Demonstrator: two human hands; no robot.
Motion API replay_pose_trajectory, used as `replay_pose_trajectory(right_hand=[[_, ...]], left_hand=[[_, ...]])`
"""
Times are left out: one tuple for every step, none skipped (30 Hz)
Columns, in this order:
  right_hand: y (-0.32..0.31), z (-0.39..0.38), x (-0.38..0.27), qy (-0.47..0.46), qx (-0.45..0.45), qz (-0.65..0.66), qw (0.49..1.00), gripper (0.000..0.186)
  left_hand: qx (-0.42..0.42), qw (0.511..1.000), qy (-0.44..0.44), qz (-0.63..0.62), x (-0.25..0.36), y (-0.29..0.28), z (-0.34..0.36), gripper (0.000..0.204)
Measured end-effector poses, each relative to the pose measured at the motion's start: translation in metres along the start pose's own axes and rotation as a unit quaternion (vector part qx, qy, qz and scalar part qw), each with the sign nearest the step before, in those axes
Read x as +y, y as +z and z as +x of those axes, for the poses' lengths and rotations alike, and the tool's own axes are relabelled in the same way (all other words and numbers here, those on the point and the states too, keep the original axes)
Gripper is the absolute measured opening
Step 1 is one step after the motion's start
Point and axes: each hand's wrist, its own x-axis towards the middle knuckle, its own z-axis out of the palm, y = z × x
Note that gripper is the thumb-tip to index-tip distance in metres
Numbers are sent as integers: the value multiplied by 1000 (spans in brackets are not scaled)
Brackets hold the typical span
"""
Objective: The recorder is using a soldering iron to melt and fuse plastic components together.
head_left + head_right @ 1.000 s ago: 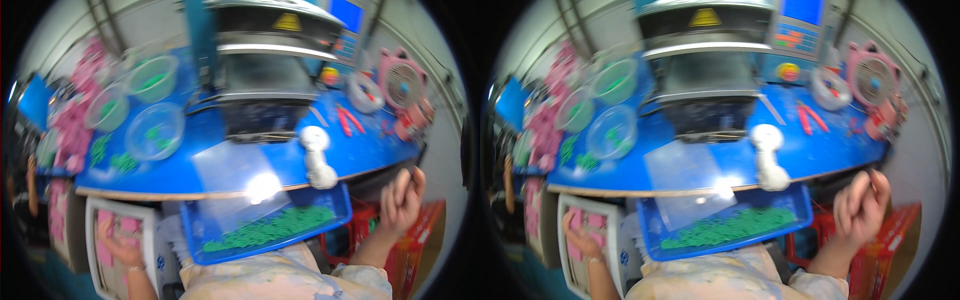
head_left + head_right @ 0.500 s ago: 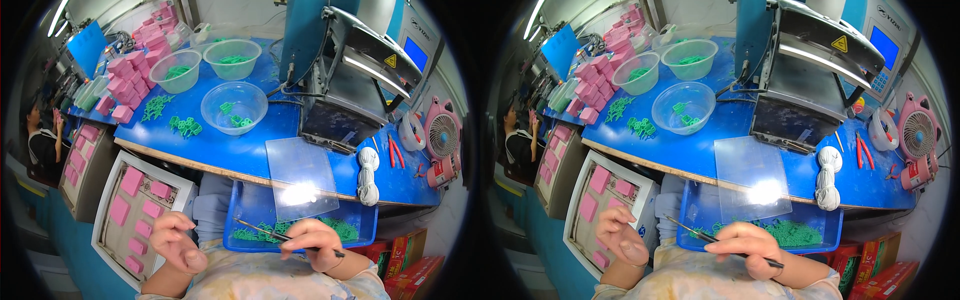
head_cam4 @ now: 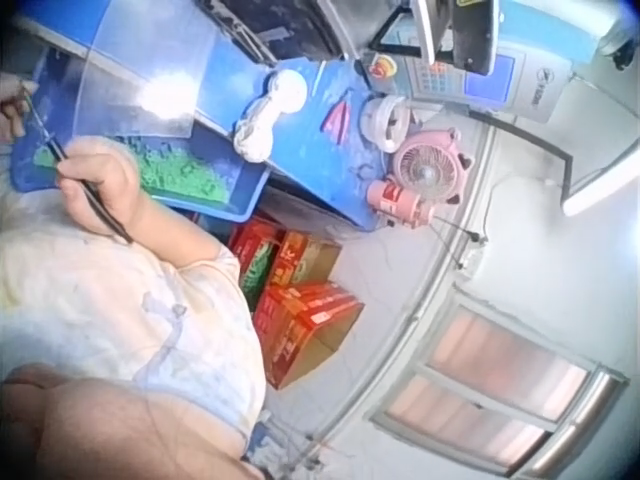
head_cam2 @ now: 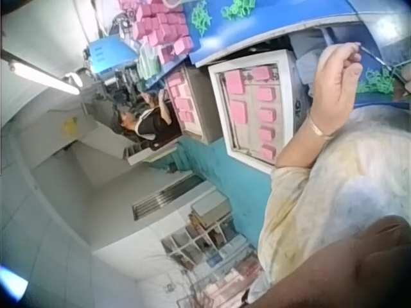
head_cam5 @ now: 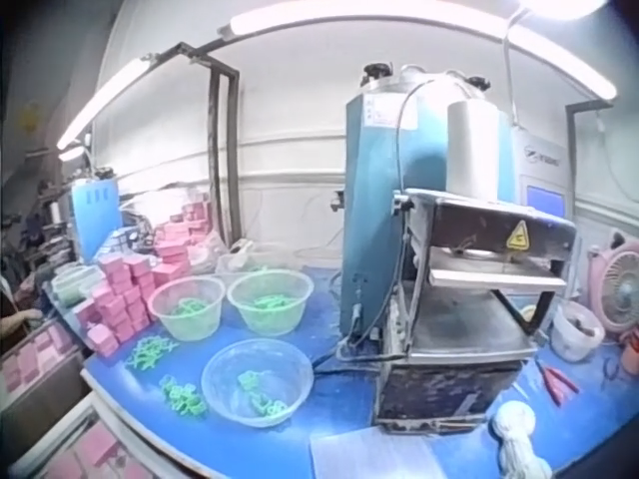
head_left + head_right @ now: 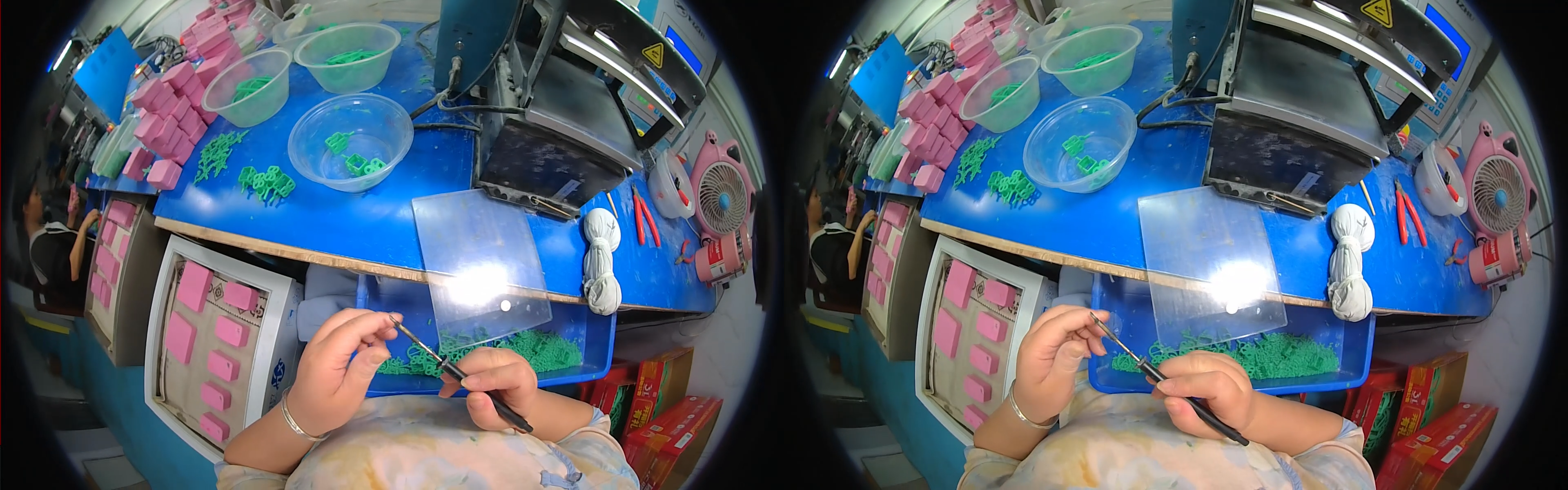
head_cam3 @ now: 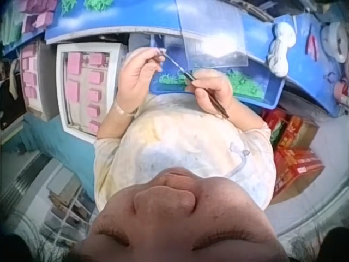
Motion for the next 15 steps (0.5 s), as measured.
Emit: replay_pose_trajectory(right_hand=[[-4, 0, -1, -5, -24, -13, 1000, 19], [-6, 0, -1, -11, -47, -24, 999, 20], [-6, 1, -1, -11, -47, -22, 999, 20], [-6, 1, -1, -19, -51, -25, 998, 21], [-5, 2, -1, -28, -55, -26, 998, 22], [-6, 3, -2, -29, -57, -20, 998, 22], [-10, 4, -4, -21, -75, -29, 996, 22], [-13, 5, -6, -14, -94, -38, 995, 21], [-14, 7, -5, -20, -75, -43, 996, 22], [-13, 7, -5, -21, -75, -37, 996, 22], [-14, 7, -5, -27, -41, -38, 998, 21], [-14, 7, -4, -32, -7, -39, 999, 20], [-15, 7, -4, -30, -4, -41, 999, 20], [-15, 8, -3, -29, -2, -42, 999, 20], [-16, 10, -3, -34, -18, -49, 998, 20]], left_hand=[[1, 1000, -15, 6, 2, 3, 0, 24], [2, 999, -30, 13, 3, 4, 1, 26], [4, 999, -32, 15, 3, 4, 1, 26], [-4, 999, -26, 38, 3, 3, 1, 24], [-9, 998, -21, 63, 4, 2, 1, 23], [-5, 997, -23, 67, 5, 2, 1, 23], [3, 997, -12, 76, 6, 3, 1, 23], [12, 996, -1, 86, 6, 2, 1, 24], [14, 996, -4, 90, 7, 0, 1, 24], [23, 991, 16, 128, 7, -4, 3, 17], [29, 985, 37, 164, 6, -8, 6, 11], [29, 985, 36, 167, 5, -15, 9, 11], [58, 955, 70, 283, 2, -25, 15, 11], [84, 910, 104, 392, -3, -37, 22, 12], [107, 885, 104, 440, -6, -50, 30, 14]])
